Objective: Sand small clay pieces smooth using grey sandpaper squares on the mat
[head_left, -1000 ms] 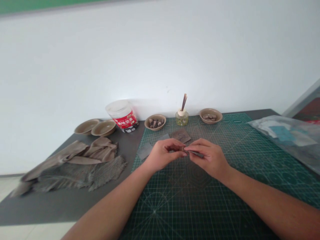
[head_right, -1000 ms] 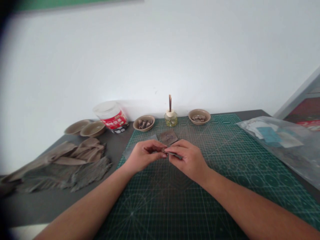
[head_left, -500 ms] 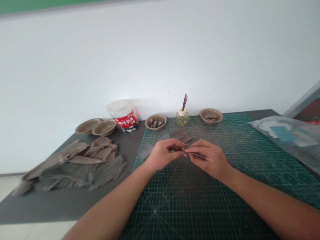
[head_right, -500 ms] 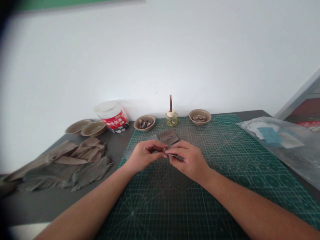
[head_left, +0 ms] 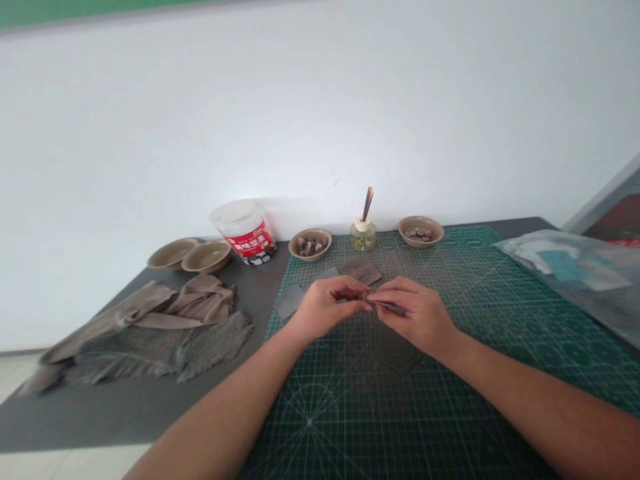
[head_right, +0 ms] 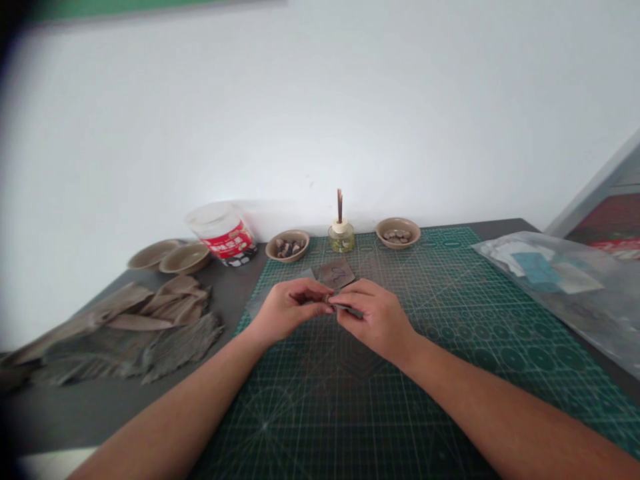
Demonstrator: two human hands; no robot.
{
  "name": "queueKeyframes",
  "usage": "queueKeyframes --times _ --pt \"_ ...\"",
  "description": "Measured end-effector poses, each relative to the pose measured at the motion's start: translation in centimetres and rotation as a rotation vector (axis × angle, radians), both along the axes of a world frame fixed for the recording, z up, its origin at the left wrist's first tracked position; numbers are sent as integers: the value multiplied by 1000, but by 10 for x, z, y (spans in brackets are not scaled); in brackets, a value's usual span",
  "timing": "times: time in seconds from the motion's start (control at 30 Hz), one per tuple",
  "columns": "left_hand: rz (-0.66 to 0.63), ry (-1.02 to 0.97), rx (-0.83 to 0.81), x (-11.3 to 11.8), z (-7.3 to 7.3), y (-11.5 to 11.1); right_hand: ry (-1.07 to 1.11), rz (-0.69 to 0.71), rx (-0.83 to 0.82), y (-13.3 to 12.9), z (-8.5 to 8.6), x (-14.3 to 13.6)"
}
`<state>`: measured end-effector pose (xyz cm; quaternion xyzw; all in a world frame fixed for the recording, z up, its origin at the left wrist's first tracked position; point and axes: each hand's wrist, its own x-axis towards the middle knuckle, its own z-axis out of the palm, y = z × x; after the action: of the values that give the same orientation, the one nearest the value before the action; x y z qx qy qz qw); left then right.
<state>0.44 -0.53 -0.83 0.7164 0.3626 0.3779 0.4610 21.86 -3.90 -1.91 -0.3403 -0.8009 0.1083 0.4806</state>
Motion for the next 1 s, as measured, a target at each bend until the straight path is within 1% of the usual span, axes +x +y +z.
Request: queueKeyframes --times 0.1,0.27,0.33,0.43,0.5,0.57,0.7,0.77,0.9,1.0 --pt "3 4 8 0 1 0 -1 29 -17 0 0 1" --pt "-8 15 12 0 0 0 7 9 -35 1 0 1" --pt "-7 14 10 0 -1 0 8 24 -47 1 0 1" --pt "-28 4 1 -2 -2 1 43 76 -136 -1 3 2" --pt "-30 3 -7 -2 -2 1 99 81 -219 -2 5 3" --pt "-23 -37 -41 -1 -4 3 156 48 -285 -2 7 3" --pt "-11 -252 -179 2 -8 7 222 -64 -363 1 6 3" --pt "-13 -314 -230 4 -8 7 256 -120 -400 2 4 2" --pt "-15 -309 -250 7 -6 5 291 -190 -437 5 1 2" --pt "-8 -307 -218 8 -6 2 252 -174 -397 3 1 1"
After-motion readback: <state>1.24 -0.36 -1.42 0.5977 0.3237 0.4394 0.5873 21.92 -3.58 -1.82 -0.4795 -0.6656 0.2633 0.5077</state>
